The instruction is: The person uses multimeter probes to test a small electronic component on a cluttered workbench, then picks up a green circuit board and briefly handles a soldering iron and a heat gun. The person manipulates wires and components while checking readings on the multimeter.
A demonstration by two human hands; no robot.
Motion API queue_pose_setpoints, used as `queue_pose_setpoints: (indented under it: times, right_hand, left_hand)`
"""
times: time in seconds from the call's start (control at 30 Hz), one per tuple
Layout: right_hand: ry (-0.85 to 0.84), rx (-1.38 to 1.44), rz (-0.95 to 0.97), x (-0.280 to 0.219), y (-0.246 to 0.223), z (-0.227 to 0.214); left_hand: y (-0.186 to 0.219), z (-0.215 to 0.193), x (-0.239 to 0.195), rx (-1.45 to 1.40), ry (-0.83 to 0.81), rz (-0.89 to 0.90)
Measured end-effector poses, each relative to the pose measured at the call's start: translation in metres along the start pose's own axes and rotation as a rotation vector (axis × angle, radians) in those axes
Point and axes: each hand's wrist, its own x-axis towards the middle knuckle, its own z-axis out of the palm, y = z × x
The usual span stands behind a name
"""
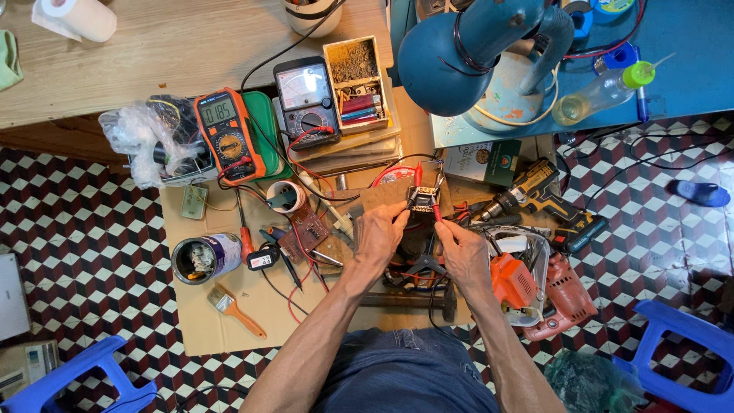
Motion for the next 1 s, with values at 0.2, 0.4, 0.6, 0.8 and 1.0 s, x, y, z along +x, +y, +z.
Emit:
queue_pose_setpoints:
  times: [0.2, 0.4, 0.6, 0.8, 1.0]
  right_hand:
    - [0.063, -0.087, -0.098, 0.004, 0.004, 0.002]
    - [0.010, -0.032, -0.019, 0.009, 0.013, 0.002]
    - [0.008, -0.075, -0.006, 0.011, 0.014, 0.002]
    - [0.009, -0.085, -0.008, 0.010, 0.013, 0.002]
    - [-0.001, -0.070, 0.002, 0.011, 0.013, 0.002]
  left_hand:
    - [-0.004, 0.009, 0.003, -0.114, 0.165, 0.160]
    - [-0.005, 0.003, 0.001, -0.074, -0.021, 0.022]
    - [-0.005, 0.005, 0.002, -0.034, 0.077, 0.124]
    - [-0.004, 0.003, 0.002, -0.049, -0.009, 0.040]
    - [-0.002, 0.001, 0.002, -0.040, -0.007, 0.040]
